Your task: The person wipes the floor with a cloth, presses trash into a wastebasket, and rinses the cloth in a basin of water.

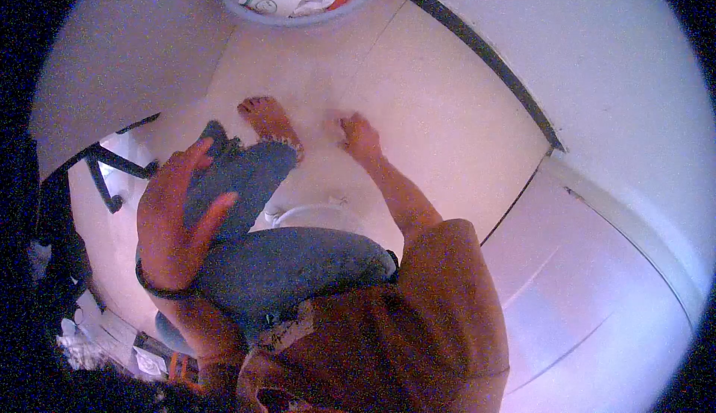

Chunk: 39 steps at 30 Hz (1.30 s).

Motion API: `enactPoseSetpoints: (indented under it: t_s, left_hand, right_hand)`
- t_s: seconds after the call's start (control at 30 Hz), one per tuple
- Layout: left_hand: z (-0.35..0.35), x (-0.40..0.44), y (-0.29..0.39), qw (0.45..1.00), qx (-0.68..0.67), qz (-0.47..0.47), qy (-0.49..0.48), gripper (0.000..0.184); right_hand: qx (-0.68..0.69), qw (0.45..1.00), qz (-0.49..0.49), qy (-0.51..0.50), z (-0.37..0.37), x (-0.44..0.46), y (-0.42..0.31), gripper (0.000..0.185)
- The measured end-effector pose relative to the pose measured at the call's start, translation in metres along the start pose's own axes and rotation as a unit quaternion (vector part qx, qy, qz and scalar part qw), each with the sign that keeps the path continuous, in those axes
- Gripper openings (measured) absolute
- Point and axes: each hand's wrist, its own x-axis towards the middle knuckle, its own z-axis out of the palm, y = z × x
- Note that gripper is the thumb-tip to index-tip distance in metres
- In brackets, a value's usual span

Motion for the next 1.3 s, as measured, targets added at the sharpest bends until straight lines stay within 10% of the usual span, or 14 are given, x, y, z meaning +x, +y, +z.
enactPoseSetpoints:
  t_s: [0.17, 0.37, 0.57, 0.9, 1.1, 1.2, 1.27, 1.3]
  left_hand:
    - [0.003, -0.008, 0.001, 1.000, -0.019, 0.009, 0.003, 0.051]
    - [0.008, -0.019, -0.005, 1.000, -0.008, 0.009, 0.028, 0.049]
    - [0.006, -0.025, -0.015, 0.999, -0.019, 0.003, 0.042, 0.049]
    - [0.003, -0.027, -0.024, 0.998, -0.038, -0.002, 0.043, 0.047]
    - [0.002, -0.028, -0.033, 0.999, -0.030, -0.031, 0.013, 0.052]
    - [0.003, -0.031, -0.039, 0.999, -0.037, -0.028, 0.019, 0.052]
    - [0.006, -0.034, -0.034, 0.999, -0.038, -0.022, 0.022, 0.052]
    - [0.007, -0.034, -0.030, 0.999, -0.034, -0.019, 0.019, 0.052]
  right_hand:
    - [0.135, 0.985, 0.107, -0.013, -0.012, -0.034, -0.022, 0.058]
    - [-0.170, 0.981, -0.041, 0.085, -0.031, -0.058, -0.036, 0.078]
    - [-0.177, 0.983, 0.028, 0.042, -0.017, -0.041, -0.053, 0.089]
    - [-0.154, 0.984, -0.086, 0.010, 0.059, -0.048, -0.070, 0.029]
    - [-0.106, 0.990, -0.051, -0.083, 0.042, -0.051, -0.075, 0.027]
    - [0.191, 0.974, 0.017, -0.119, 0.051, -0.048, -0.046, 0.029]
    - [-0.123, 0.955, -0.227, -0.149, 0.089, -0.035, 0.033, 0.033]
    - [0.145, 0.981, -0.085, -0.096, 0.115, -0.031, 0.079, 0.038]
